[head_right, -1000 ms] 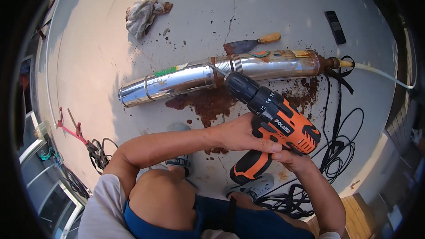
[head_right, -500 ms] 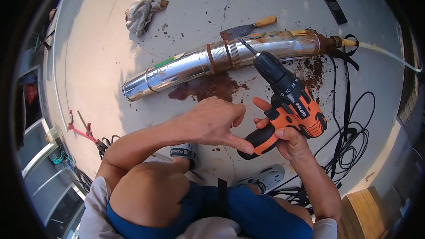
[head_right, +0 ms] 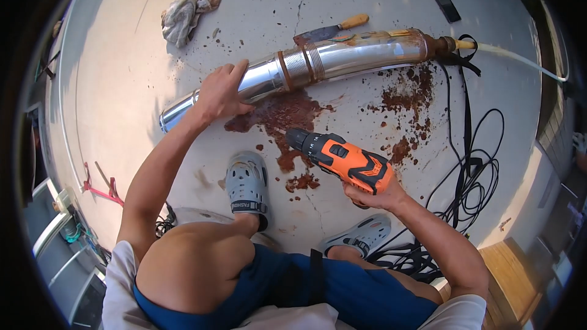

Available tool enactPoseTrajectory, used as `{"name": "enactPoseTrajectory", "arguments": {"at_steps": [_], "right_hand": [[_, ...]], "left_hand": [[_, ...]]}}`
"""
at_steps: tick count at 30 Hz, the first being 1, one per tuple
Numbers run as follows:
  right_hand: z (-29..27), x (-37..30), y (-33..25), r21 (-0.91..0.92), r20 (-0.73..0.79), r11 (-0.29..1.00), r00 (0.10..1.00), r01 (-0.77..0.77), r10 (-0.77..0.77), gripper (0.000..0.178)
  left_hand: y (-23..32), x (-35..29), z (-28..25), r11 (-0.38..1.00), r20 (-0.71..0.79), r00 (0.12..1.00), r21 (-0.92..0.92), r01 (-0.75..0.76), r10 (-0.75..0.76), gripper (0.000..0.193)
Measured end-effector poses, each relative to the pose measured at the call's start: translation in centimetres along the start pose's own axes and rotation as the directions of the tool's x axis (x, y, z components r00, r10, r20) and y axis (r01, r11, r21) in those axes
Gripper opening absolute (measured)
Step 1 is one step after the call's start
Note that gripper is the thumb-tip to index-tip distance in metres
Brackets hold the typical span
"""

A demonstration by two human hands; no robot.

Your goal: The person performs maintenance on a submersible pump by using a drill to secure screws on the metal casing, handling small screws by hand, and wiping the exterior with a cloth to remove rust-colored residue.

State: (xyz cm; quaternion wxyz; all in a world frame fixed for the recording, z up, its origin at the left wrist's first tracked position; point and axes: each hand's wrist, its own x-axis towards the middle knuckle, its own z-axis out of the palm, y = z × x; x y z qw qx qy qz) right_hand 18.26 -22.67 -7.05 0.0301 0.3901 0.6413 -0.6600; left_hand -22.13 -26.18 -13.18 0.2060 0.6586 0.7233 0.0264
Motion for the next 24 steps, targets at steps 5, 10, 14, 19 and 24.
{"name": "enactPoseTrajectory", "arguments": {"at_steps": [5,10,14,19,24], "right_hand": [[2.6,0.4,-1.0,0.272,0.004,0.949,0.987,-0.157,0.162,0.033],[1.5,1.0,-1.4,-0.083,-0.124,0.996,0.992,-0.023,0.012,0.029],[1.2,2.2,-3.0,0.041,-0.122,0.997,0.990,-0.068,0.072,0.028],[2.2,3.2,-3.1,0.297,-0.202,0.940,0.951,-0.169,0.235,0.032],[1.2,6.4,-5.0,-0.367,-0.213,0.892,0.909,0.264,-0.357,0.041]], "left_hand": [[-1.3,0.9,-0.8,0.999,0.054,0.998,-0.030,-0.018,0.020,0.088],[-1.9,1.8,-0.5,0.996,0.027,0.996,-0.040,-0.080,0.081,0.086],[-2.0,2.6,-2.0,0.997,0.189,0.981,-0.074,-0.035,0.049,0.087],[-3.0,3.9,-2.0,0.994,0.243,0.968,-0.095,-0.046,0.068,0.089],[-4.1,3.8,-1.5,0.987,0.159,0.980,-0.133,-0.095,0.116,0.091]]}}
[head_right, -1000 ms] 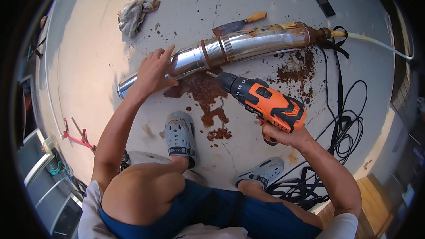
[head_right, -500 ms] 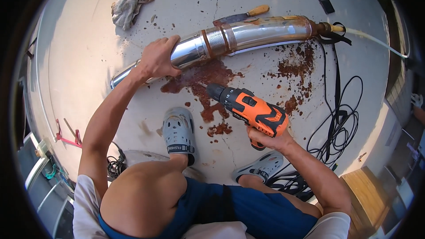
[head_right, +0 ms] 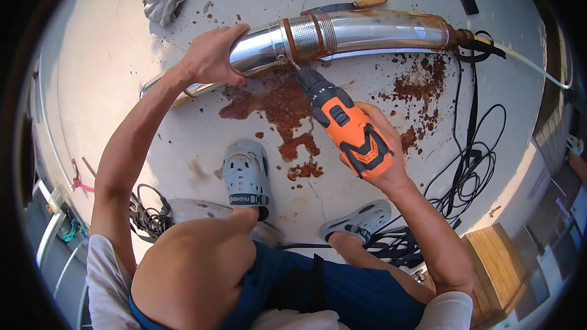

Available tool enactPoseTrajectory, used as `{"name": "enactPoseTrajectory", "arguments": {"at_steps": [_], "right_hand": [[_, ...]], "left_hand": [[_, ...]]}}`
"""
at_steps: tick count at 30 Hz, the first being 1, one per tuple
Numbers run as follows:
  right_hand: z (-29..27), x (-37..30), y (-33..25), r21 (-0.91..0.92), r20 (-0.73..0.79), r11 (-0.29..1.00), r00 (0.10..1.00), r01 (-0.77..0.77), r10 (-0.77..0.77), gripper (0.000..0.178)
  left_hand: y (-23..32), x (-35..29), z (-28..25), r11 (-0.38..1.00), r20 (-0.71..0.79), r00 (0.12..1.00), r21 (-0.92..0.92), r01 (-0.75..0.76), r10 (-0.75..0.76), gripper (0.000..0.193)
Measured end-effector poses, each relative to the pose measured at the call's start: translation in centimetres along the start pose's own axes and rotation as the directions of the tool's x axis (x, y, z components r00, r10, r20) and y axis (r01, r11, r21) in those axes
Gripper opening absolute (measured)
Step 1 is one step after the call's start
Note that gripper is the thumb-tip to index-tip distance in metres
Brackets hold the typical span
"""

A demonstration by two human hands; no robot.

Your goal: The person performs maintenance on a submersible pump by using a drill to secure screws on the metal casing, handling small screws by hand, and wiping the exterior with a cloth to remove rust-colored residue.

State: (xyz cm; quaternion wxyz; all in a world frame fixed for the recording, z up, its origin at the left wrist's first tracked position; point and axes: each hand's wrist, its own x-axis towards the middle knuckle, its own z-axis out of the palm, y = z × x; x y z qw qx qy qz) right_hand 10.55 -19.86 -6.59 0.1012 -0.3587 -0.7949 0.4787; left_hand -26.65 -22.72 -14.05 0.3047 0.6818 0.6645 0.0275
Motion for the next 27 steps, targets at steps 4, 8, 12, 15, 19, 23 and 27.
{"name": "enactPoseTrajectory", "arguments": {"at_steps": [4,8,12,15,19,23,27], "right_hand": [[1.9,0.4,-0.7,-0.134,-0.068,0.985,0.990,0.110,-0.120,0.040],[3.8,-0.2,-1.5,-0.086,-0.112,0.996,0.994,0.003,-0.013,0.038],[4.7,-1.1,0.4,-0.224,-0.102,0.961,0.976,0.165,-0.191,0.046],[5.5,-1.2,0.8,-0.188,-0.161,0.974,0.974,0.127,-0.159,0.044],[5.8,-1.7,0.2,0.002,-0.184,1.000,0.983,-0.012,0.012,0.038],[5.2,-1.2,0.4,0.043,-0.169,0.999,0.985,0.026,-0.018,0.040],[5.3,-1.3,1.0,0.018,-0.184,0.999,0.982,0.044,-0.040,0.041]], "left_hand": [[0.4,-0.2,0.6,0.998,0.010,0.999,0.041,0.038,-0.038,0.093],[-0.1,0.0,0.2,0.999,0.020,0.999,0.024,0.035,-0.036,0.094],[-0.8,0.3,0.7,0.999,-0.051,0.998,0.027,-0.028,0.029,0.087],[-0.6,0.2,0.6,0.999,-0.041,0.999,0.028,-0.027,0.028,0.086],[-0.5,0.1,0.7,0.999,-0.036,0.999,0.019,-0.033,0.034,0.086],[-0.6,0.1,0.6,0.999,-0.059,0.997,0.029,-0.038,0.040,0.086],[-0.5,0.3,0.3,1.000,0.011,1.000,0.006,-0.005,0.005,0.088]]}}
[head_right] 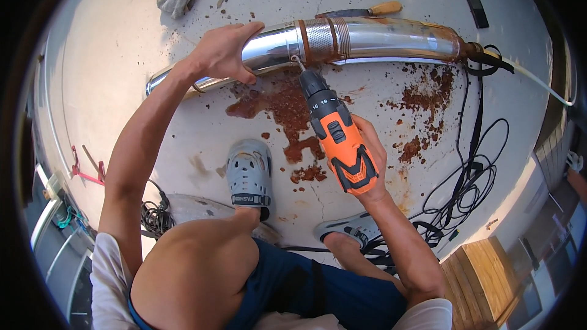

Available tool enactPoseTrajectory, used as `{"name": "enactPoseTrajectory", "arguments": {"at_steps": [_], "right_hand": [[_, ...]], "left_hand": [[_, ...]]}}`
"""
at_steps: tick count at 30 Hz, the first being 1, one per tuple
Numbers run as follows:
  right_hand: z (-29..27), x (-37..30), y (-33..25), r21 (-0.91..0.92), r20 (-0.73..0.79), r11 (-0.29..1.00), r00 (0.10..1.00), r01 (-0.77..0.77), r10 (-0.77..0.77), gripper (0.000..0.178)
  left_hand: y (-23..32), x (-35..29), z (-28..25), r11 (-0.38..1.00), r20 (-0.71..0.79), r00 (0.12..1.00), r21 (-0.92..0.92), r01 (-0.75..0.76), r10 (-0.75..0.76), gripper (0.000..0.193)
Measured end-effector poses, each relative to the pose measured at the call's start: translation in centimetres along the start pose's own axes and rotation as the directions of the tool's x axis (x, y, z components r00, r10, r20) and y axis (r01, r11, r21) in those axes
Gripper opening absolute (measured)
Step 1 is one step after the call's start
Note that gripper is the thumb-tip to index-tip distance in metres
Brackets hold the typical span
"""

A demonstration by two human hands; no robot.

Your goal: The person performs maintenance on a submersible pump by using a drill to secure screws on the metal casing, handling small screws by hand, and wiping the exterior with a cloth to remove rust-colored residue.

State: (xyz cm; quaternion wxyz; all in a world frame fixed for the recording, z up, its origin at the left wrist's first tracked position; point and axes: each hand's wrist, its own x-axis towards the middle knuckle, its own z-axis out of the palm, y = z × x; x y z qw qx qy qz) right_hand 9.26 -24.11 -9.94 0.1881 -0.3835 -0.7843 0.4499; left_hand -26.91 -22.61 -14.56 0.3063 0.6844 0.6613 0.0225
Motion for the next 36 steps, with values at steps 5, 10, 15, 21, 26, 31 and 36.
{"name": "enactPoseTrajectory", "arguments": {"at_steps": [5,10,15,21,26,31,36], "right_hand": [[0.2,0.0,0.6,-0.105,0.031,0.993,0.998,0.049,-0.046,0.041],[0.2,0.0,-0.2,-0.066,0.011,0.998,1.000,-0.006,0.007,0.041],[2.3,-0.6,-2.9,0.033,0.115,0.986,0.981,-0.162,0.158,0.047],[4.9,-2.7,-5.8,0.161,0.093,0.919,0.933,-0.359,0.348,0.014],[5.5,-2.2,-7.5,0.278,0.133,0.835,0.880,-0.475,0.457,0.009],[6.3,-2.4,-6.8,0.175,0.011,0.891,0.906,-0.419,0.423,0.015],[6.0,-1.8,-6.5,0.093,0.003,0.877,0.881,-0.471,0.473,0.015]], "left_hand": [[-0.2,0.1,0.0,1.000,0.033,0.999,-0.019,0.011,-0.010,0.089],[0.3,0.3,-0.2,1.000,0.046,0.999,-0.007,0.019,-0.018,0.089],[0.4,-0.4,-0.3,0.999,0.027,0.999,0.018,0.026,-0.026,0.090],[1.1,-0.5,0.0,0.999,-0.030,0.999,0.035,0.015,-0.014,0.091],[0.7,-0.8,0.2,0.999,-0.012,0.999,0.035,0.037,-0.037,0.090],[0.6,-0.5,0.4,1.000,-0.048,0.999,0.013,0.009,-0.008,0.088],[0.4,-0.5,0.5,1.000,-0.029,0.999,0.016,0.021,-0.020,0.089]]}}
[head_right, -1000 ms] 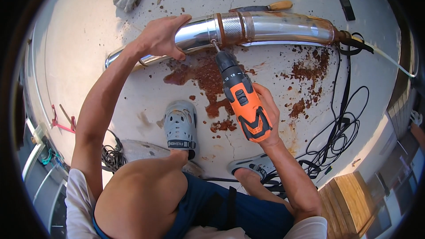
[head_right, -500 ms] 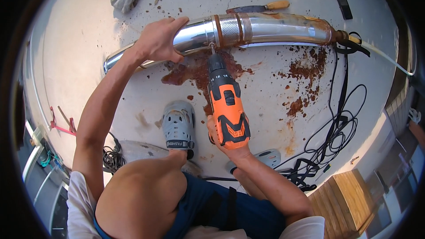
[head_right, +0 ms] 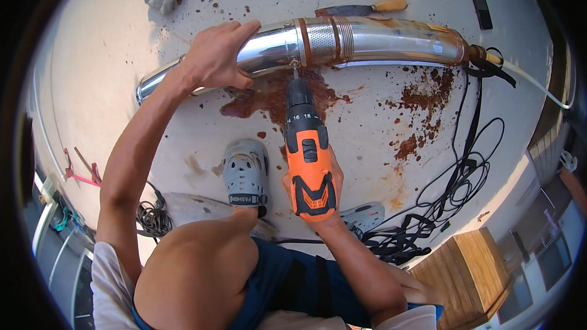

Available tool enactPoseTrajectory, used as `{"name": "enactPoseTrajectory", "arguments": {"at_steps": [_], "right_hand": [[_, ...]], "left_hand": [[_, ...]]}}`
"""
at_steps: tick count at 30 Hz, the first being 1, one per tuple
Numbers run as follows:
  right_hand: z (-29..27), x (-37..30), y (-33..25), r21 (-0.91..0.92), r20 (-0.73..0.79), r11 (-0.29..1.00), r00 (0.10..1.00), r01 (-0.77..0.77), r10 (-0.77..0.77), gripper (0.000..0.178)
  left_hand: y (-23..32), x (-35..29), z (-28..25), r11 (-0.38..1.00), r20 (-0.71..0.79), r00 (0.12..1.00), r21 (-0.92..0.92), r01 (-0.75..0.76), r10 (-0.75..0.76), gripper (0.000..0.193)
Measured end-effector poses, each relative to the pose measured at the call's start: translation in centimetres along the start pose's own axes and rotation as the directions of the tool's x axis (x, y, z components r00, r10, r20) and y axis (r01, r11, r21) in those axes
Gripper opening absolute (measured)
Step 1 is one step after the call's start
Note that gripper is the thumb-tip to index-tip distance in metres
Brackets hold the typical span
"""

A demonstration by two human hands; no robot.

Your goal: The person performs maintenance on a submersible pump by using a drill to secure screws on the metal casing, handling small screws by hand, and wiping the exterior with a cloth to remove rust-colored residue.

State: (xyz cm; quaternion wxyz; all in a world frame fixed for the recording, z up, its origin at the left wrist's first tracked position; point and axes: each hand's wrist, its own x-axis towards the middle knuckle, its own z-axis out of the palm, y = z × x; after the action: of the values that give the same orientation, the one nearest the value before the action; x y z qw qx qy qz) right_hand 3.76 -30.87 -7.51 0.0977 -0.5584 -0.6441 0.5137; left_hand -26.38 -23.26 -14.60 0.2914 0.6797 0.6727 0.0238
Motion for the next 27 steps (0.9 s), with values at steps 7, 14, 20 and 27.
{"name": "enactPoseTrajectory", "arguments": {"at_steps": [7,14,20,27], "right_hand": [[-1.0,0.6,0.2,0.105,0.090,0.993,0.994,0.052,-0.062,0.033],[-1.5,1.7,-1.0,-0.034,-0.008,0.984,0.984,0.177,-0.177,0.028],[-3.5,2.3,-0.8,-0.279,0.084,0.934,0.974,0.225,-0.210,0.036],[-4.8,3.2,-1.1,-0.360,0.116,0.879,0.950,0.313,-0.291,0.034]], "left_hand": [[-0.2,0.3,-0.1,1.000,0.001,1.000,-0.008,-0.014,0.014,0.090],[0.0,0.2,-0.2,1.000,0.012,1.000,-0.018,-0.008,0.008,0.090],[-0.3,-0.1,0.2,0.999,-0.074,0.996,-0.005,-0.046,0.045,0.090],[-0.1,-0.1,0.1,1.000,-0.034,0.999,-0.006,-0.025,0.025,0.089]]}}
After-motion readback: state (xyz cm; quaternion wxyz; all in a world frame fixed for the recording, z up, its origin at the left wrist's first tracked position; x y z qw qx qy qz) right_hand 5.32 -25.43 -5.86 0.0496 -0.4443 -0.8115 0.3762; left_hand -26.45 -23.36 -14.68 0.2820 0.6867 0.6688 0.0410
